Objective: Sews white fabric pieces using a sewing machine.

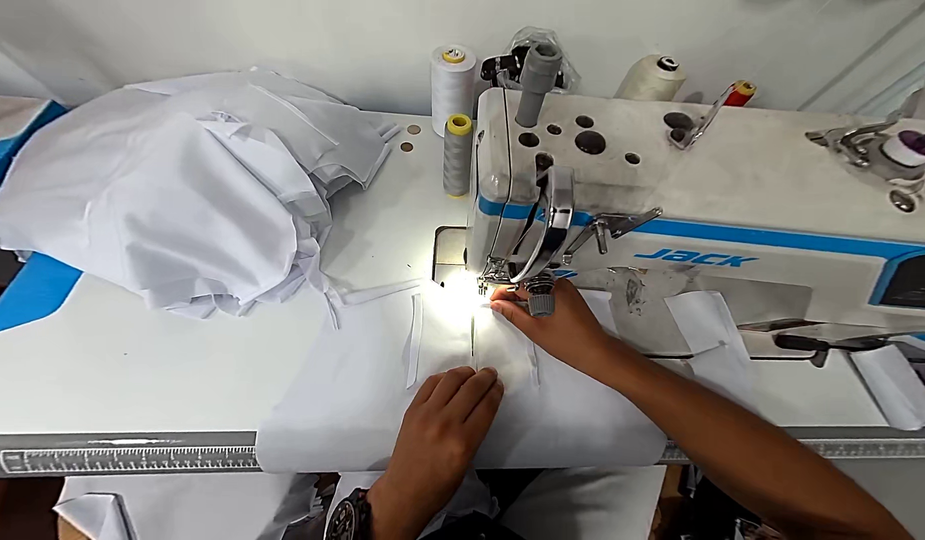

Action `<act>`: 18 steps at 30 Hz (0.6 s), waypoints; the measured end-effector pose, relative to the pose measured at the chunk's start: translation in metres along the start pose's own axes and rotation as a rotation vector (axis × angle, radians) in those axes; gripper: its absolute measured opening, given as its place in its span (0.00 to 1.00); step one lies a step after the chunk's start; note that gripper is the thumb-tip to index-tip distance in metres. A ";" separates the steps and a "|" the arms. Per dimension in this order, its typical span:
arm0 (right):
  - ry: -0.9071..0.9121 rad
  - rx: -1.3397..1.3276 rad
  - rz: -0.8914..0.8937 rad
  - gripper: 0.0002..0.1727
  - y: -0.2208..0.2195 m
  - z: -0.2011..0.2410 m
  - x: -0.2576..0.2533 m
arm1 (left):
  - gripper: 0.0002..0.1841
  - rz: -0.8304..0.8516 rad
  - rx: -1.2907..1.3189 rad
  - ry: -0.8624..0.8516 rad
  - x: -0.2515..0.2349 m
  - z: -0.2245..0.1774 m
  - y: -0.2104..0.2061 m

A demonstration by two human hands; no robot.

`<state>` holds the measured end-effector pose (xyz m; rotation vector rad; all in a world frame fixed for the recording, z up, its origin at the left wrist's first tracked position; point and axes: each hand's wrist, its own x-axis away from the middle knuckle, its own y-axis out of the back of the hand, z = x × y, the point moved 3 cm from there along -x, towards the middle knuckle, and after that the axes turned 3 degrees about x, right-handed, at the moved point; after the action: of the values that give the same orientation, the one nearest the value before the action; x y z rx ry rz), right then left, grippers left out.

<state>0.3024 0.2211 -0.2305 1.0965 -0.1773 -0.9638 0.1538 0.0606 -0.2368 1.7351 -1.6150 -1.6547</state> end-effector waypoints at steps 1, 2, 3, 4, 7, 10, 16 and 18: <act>-0.010 0.005 0.002 0.11 -0.001 -0.001 -0.002 | 0.12 -0.004 0.002 0.004 -0.001 0.001 0.000; -0.016 0.010 0.012 0.11 -0.001 -0.001 -0.003 | 0.12 -0.006 0.004 0.006 -0.002 0.002 0.001; -0.020 0.015 0.021 0.11 -0.002 -0.001 -0.003 | 0.12 -0.006 0.003 0.008 -0.002 0.003 0.001; -0.026 0.021 0.026 0.11 -0.002 -0.001 -0.003 | 0.12 -0.004 0.003 0.011 -0.001 0.004 0.001; -0.032 0.032 0.019 0.12 -0.003 -0.001 -0.003 | 0.12 0.004 -0.001 0.012 -0.001 0.005 0.000; -0.035 0.060 0.010 0.13 -0.005 -0.002 -0.003 | 0.12 0.011 -0.015 0.009 -0.001 0.005 -0.001; -0.051 0.128 -0.019 0.14 -0.005 -0.008 -0.005 | 0.12 0.028 -0.011 0.035 -0.006 0.008 -0.002; -0.037 0.164 -0.062 0.15 -0.003 -0.008 -0.008 | 0.12 0.037 -0.007 0.033 -0.011 0.011 -0.004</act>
<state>0.3003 0.2321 -0.2340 1.2408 -0.2578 -1.0394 0.1495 0.0761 -0.2373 1.7094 -1.6152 -1.6051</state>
